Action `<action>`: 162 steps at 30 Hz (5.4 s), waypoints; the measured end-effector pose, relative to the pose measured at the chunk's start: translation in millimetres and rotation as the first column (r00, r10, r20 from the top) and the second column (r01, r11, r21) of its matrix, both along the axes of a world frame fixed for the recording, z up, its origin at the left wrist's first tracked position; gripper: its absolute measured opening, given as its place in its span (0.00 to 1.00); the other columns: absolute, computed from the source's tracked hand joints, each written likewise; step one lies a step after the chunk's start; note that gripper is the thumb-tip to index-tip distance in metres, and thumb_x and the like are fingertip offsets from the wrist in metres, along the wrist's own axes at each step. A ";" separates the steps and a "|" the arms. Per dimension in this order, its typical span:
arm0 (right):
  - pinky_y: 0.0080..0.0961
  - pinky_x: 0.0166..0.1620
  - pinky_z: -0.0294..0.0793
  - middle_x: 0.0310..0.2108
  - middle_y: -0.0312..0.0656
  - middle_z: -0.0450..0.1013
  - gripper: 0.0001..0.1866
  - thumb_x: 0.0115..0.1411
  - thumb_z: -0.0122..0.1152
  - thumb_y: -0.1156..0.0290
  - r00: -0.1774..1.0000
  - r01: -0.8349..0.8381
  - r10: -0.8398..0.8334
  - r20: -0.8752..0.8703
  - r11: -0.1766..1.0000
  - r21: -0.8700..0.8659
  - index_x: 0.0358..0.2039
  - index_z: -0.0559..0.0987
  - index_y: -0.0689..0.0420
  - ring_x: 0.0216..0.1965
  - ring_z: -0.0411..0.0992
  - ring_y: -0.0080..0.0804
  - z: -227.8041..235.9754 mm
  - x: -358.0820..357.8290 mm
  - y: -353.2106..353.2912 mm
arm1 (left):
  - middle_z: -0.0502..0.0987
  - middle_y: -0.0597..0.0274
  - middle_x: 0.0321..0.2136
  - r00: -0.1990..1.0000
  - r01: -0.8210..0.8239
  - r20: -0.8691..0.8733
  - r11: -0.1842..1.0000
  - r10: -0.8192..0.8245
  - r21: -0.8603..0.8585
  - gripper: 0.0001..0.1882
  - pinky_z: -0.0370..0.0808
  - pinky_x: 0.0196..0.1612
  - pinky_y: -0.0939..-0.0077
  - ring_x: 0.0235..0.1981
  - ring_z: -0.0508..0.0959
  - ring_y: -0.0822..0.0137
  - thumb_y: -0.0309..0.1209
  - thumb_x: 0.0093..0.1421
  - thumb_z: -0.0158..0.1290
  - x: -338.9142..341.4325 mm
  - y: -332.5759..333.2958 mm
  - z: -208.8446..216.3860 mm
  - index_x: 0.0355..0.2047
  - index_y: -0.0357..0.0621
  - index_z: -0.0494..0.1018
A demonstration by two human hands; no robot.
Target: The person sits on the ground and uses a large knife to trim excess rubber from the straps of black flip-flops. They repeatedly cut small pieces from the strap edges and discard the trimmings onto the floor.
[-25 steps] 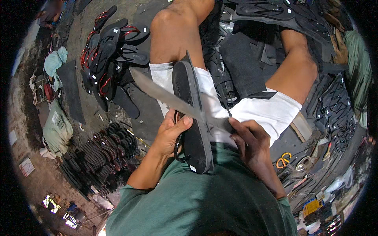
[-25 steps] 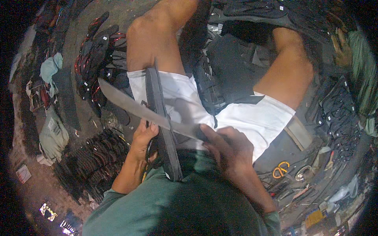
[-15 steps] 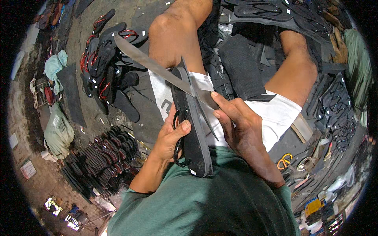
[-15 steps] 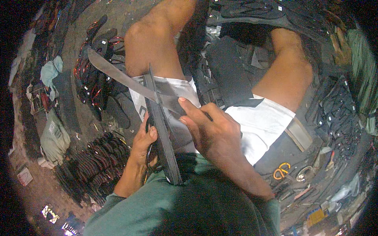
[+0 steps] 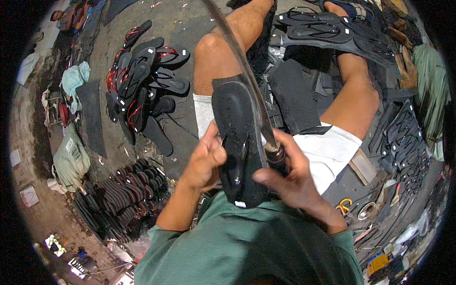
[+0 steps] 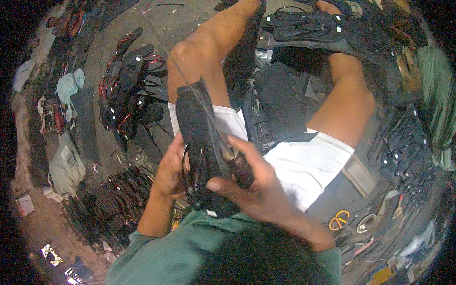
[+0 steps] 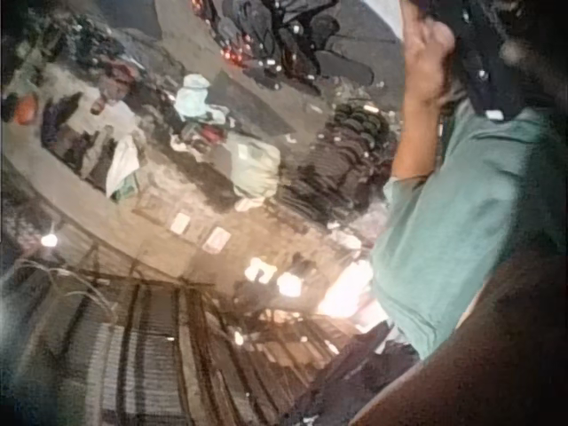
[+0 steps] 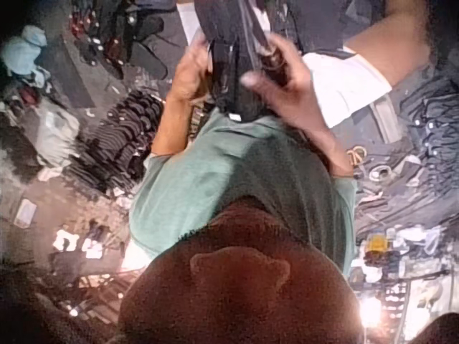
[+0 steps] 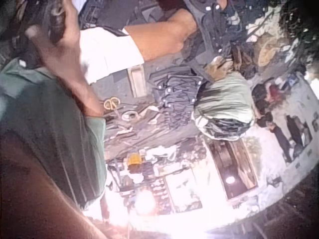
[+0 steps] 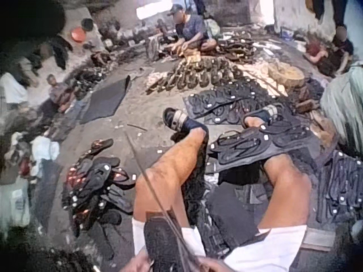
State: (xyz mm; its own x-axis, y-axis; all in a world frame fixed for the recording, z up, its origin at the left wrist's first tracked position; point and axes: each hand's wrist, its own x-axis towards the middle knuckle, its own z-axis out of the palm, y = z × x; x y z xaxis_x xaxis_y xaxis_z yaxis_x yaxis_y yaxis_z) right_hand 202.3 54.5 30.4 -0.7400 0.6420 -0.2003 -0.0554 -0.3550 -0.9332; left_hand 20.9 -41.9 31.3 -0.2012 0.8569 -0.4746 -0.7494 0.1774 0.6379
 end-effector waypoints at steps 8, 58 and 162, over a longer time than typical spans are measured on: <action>0.31 0.47 0.75 0.41 0.47 0.75 0.25 0.65 0.61 0.68 0.985 0.069 -0.132 0.115 0.898 0.434 0.61 0.73 0.60 0.42 0.76 0.40 -9.3 20.0 15.1 | 0.81 0.56 0.35 0.960 0.085 -0.258 0.990 -0.112 -0.116 0.26 0.84 0.37 0.66 0.31 0.83 0.63 0.51 0.62 0.60 -17.8 37.8 7.0 0.47 0.40 0.72; 0.34 0.34 0.73 0.29 0.46 0.71 0.19 0.64 0.60 0.78 0.945 0.097 -0.305 0.117 0.606 0.789 0.56 0.78 0.60 0.29 0.72 0.40 10.6 16.7 92.5 | 0.78 0.55 0.40 0.947 0.162 -0.296 0.981 -0.125 0.105 0.28 0.78 0.44 0.70 0.39 0.80 0.63 0.50 0.59 0.62 -18.6 40.9 42.0 0.46 0.38 0.71; 0.34 0.33 0.75 0.30 0.46 0.73 0.27 0.58 0.67 0.74 0.935 -0.071 -0.146 0.324 0.818 0.571 0.59 0.77 0.47 0.28 0.74 0.44 -32.8 36.7 18.3 | 0.80 0.50 0.43 0.947 0.136 0.294 0.991 -0.129 -0.003 0.25 0.83 0.50 0.55 0.44 0.84 0.55 0.38 0.65 0.60 -24.6 34.5 -43.1 0.56 0.36 0.69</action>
State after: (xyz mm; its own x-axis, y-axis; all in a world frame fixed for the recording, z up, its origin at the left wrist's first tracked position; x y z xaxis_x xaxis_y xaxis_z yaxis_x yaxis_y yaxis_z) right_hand 239.0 72.8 -2.4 -0.6673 0.7444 -0.0242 0.2985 0.2376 -0.9243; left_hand -3.6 -7.4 -11.8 0.0640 0.8547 -0.5152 -0.8714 0.2994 0.3885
